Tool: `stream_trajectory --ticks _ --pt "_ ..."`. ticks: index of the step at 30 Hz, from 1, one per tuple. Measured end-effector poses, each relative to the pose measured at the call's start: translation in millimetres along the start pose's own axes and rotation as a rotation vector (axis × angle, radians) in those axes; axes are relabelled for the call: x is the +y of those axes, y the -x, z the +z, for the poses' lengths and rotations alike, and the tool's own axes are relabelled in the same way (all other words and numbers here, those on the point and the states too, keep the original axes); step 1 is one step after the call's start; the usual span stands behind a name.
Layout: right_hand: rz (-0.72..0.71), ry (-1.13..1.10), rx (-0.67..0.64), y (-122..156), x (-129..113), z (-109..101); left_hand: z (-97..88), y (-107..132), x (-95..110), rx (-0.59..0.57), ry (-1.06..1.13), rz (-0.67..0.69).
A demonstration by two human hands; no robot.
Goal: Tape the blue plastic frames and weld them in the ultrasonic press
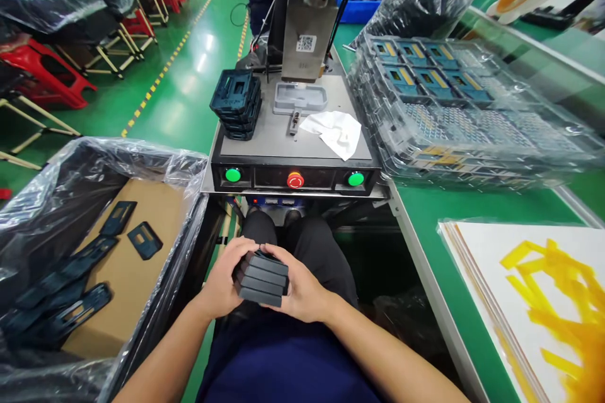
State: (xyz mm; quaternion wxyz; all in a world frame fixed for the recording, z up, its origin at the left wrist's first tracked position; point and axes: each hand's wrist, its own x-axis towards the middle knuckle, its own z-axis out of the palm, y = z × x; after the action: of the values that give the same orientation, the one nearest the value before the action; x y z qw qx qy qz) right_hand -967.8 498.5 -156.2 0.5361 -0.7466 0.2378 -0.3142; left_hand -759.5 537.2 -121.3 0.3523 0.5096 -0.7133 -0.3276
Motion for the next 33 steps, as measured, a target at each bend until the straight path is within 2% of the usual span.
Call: stream_trajectory --ticks 4,7,10,12,16,20,24,29,33 --pt "-0.033 0.056 0.004 2 -3 -2 -0.9 5 -1 0.006 -0.124 0.018" --pt "-0.046 0.151 0.04 4 -8 -4 4.1 3 5 0.031 -0.325 0.027" --pt "-0.052 0.227 0.071 2 -5 -1 10.7 -2 14 -0.017 -0.564 0.033" --pt "-0.009 0.195 0.07 -1 4 3 12.7 -3 16 -0.078 -0.631 -0.006" --pt "0.09 0.038 0.055 1 33 7 3.3 8 -4 -0.126 -0.542 -0.113" --pt "0.123 -0.044 0.072 13 58 6 -8.2 27 -35 -0.061 -0.266 -0.277" --pt "0.107 -0.042 0.083 20 70 8 1.0 35 -46 -0.053 -0.015 -0.441" --pt "0.131 -0.004 0.09 24 80 10 14.6 33 -45 0.028 0.048 -0.404" --pt "0.185 0.057 0.061 27 74 2 8.9 31 -42 0.037 -0.048 -0.299"
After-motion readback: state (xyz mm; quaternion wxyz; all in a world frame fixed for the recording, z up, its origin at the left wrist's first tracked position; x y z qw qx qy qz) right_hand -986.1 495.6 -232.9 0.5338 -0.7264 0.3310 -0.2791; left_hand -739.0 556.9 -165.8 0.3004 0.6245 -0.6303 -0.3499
